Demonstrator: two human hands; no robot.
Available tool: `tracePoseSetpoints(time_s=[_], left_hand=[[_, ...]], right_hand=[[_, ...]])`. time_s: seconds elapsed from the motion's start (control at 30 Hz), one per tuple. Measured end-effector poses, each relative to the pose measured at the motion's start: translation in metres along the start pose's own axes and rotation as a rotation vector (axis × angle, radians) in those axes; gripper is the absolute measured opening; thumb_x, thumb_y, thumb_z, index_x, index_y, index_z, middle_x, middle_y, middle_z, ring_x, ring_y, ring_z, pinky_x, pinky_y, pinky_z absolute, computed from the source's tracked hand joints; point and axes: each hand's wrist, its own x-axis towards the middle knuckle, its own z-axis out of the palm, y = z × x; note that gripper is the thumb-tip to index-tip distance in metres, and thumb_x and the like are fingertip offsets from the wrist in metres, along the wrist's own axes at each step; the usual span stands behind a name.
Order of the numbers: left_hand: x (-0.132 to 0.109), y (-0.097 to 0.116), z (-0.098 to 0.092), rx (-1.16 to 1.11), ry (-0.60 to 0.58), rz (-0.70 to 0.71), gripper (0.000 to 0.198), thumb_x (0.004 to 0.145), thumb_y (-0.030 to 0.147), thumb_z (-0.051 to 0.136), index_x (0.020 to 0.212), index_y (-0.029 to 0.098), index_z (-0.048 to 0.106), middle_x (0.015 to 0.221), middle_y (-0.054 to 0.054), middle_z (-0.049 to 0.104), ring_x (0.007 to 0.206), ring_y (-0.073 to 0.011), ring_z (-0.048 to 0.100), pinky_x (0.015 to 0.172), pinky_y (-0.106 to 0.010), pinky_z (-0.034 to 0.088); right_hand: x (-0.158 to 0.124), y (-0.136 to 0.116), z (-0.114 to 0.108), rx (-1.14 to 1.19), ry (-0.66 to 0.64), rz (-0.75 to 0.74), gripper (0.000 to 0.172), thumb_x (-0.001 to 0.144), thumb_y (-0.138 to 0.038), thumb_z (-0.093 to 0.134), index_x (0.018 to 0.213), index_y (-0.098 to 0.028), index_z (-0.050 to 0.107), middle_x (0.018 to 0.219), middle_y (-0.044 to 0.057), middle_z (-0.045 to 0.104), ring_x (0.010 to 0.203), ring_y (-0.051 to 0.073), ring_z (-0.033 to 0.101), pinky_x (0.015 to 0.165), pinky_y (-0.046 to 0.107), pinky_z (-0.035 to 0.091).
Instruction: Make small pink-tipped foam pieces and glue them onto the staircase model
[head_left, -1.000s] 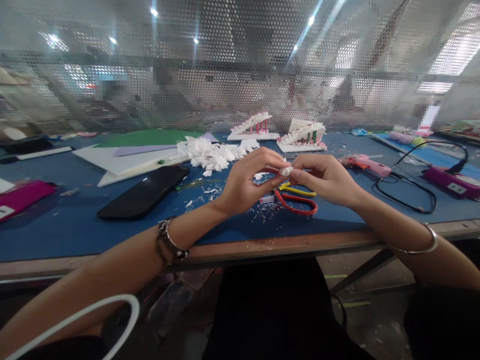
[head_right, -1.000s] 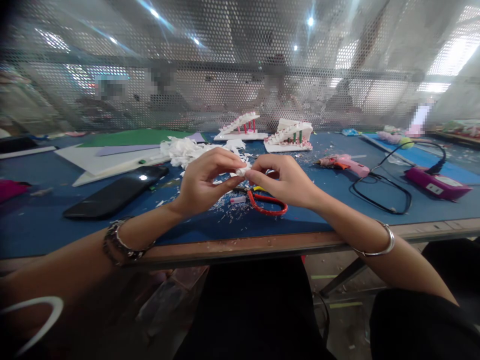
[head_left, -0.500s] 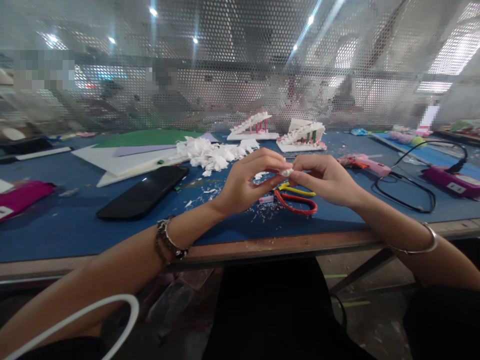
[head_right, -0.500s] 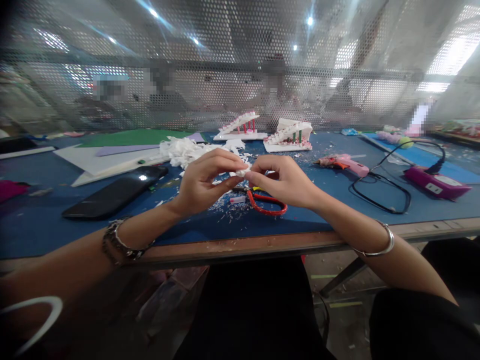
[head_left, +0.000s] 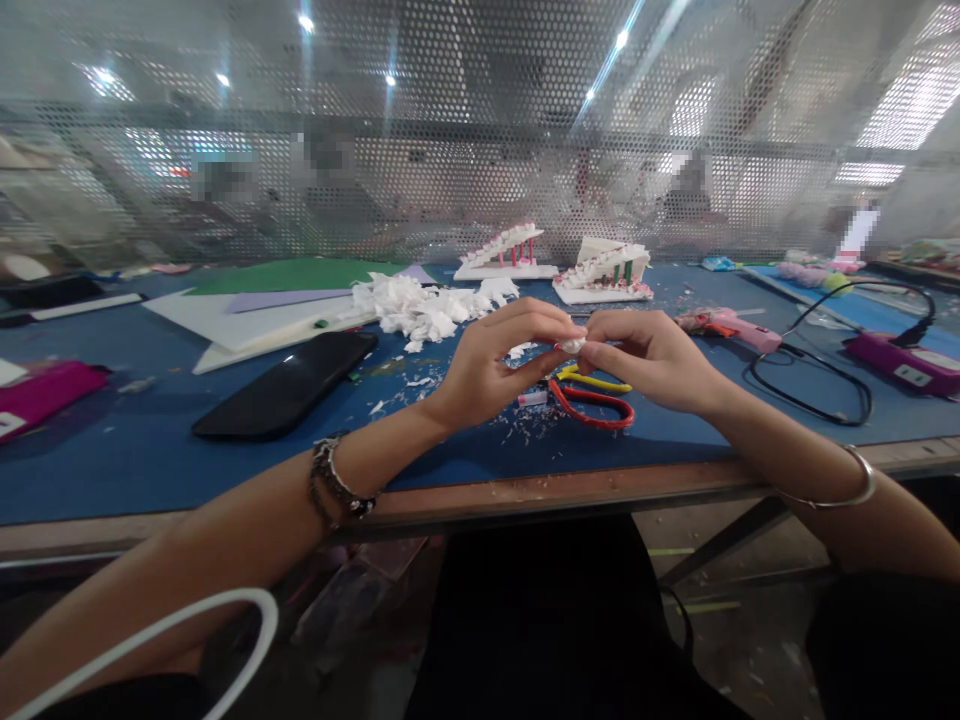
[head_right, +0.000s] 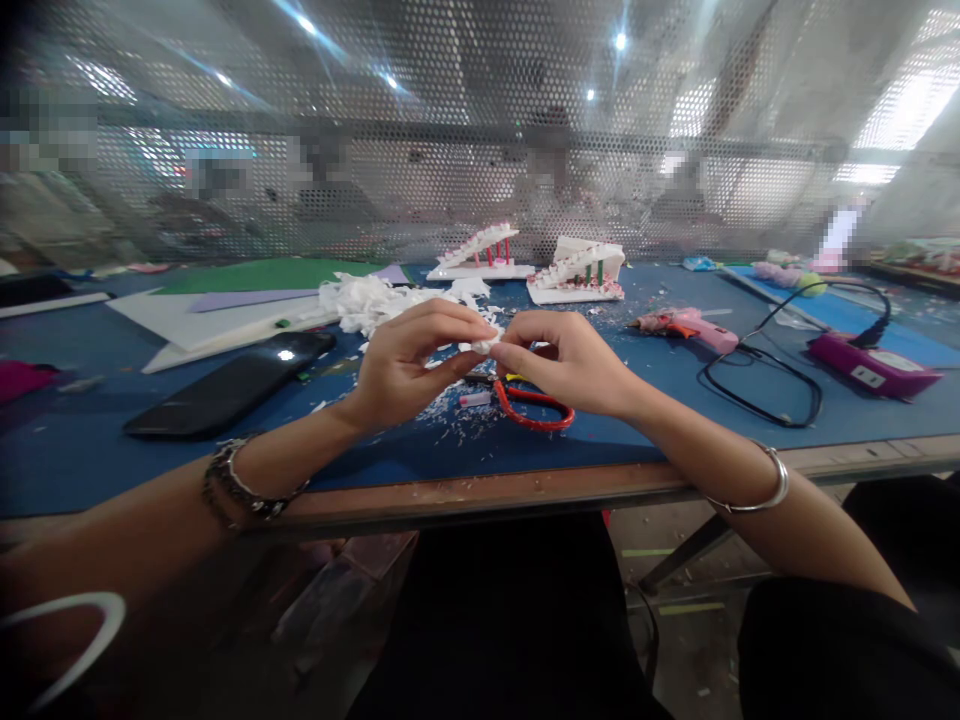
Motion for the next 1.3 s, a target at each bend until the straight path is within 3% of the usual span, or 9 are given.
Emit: tracePoseSetpoints(time_s=[0.4,0.6,0.73,0.83,0.97,1.13,1.3], left_hand=[[0.0,0.0,-0.001,-0.024,0.001,-0.062,0.013,0.078,0.021,0.06,0.091,0.022,0.063,0.091,-0.003,0.066,0.085,-0.0128,0.061,0.075,-0.027,0.051],[-0.002,-0.004,0.005,-0.294,0.052,-0.295,0.016,0.078,0.026,0.06,0.093,0.02,0.062,0.091,-0.003,0.065,0.085,-0.0124,0.062,0.072,-0.024,0.053],[-0.006,-0.013,0.007,-0.344,0.038,-0.414,0.022,0.078,0.03,0.06,0.097,0.019,0.059,0.088,-0.003,0.067,0.079,-0.0128,0.064,0.07,-0.025,0.054],[-0.007,-0.018,0.009,-0.371,0.058,-0.438,0.025,0.08,0.032,0.058,0.101,0.019,0.055,0.087,-0.003,0.066,0.077,-0.0117,0.064,0.068,-0.024,0.054],[-0.006,-0.017,0.01,-0.47,0.083,-0.493,0.027,0.076,0.032,0.062,0.096,0.018,0.052,0.083,-0.002,0.063,0.076,-0.011,0.062,0.067,-0.022,0.053],[-0.004,-0.007,0.009,-0.558,0.1,-0.603,0.022,0.071,0.026,0.068,0.085,0.016,0.055,0.081,0.0,0.063,0.076,-0.0093,0.061,0.072,-0.021,0.051],[-0.004,-0.005,0.009,-0.581,0.088,-0.582,0.018,0.071,0.023,0.068,0.084,0.016,0.057,0.08,0.001,0.063,0.077,-0.0087,0.061,0.071,-0.02,0.05]], right_hand=[[-0.001,0.0,0.002,-0.043,0.04,-0.028,0.029,0.083,-0.033,0.049,0.065,-0.012,0.058,0.063,0.0,0.055,0.059,0.006,0.047,0.055,0.02,0.035],[0.0,0.001,0.002,0.039,0.047,0.011,0.027,0.084,-0.03,0.047,0.065,-0.013,0.056,0.064,0.001,0.057,0.061,0.007,0.051,0.058,0.02,0.04],[0.0,0.002,0.0,0.036,0.067,0.032,0.026,0.083,-0.027,0.047,0.063,-0.012,0.056,0.061,0.001,0.056,0.059,0.007,0.05,0.054,0.019,0.039],[0.001,0.005,0.001,0.044,0.138,0.045,0.023,0.083,-0.028,0.048,0.066,-0.013,0.054,0.061,-0.001,0.053,0.056,0.005,0.049,0.052,0.018,0.039],[0.004,0.012,0.006,0.079,0.278,0.017,0.018,0.077,-0.031,0.058,0.084,-0.015,0.052,0.076,0.0,0.052,0.067,0.007,0.051,0.053,0.018,0.041],[0.007,0.016,0.013,0.142,0.183,0.019,0.026,0.073,-0.036,0.062,0.084,-0.016,0.05,0.078,0.0,0.051,0.069,0.007,0.051,0.058,0.019,0.045],[0.005,0.013,0.014,0.151,0.17,0.008,0.022,0.077,-0.035,0.058,0.082,-0.016,0.048,0.076,-0.001,0.052,0.066,0.006,0.051,0.06,0.02,0.045]])
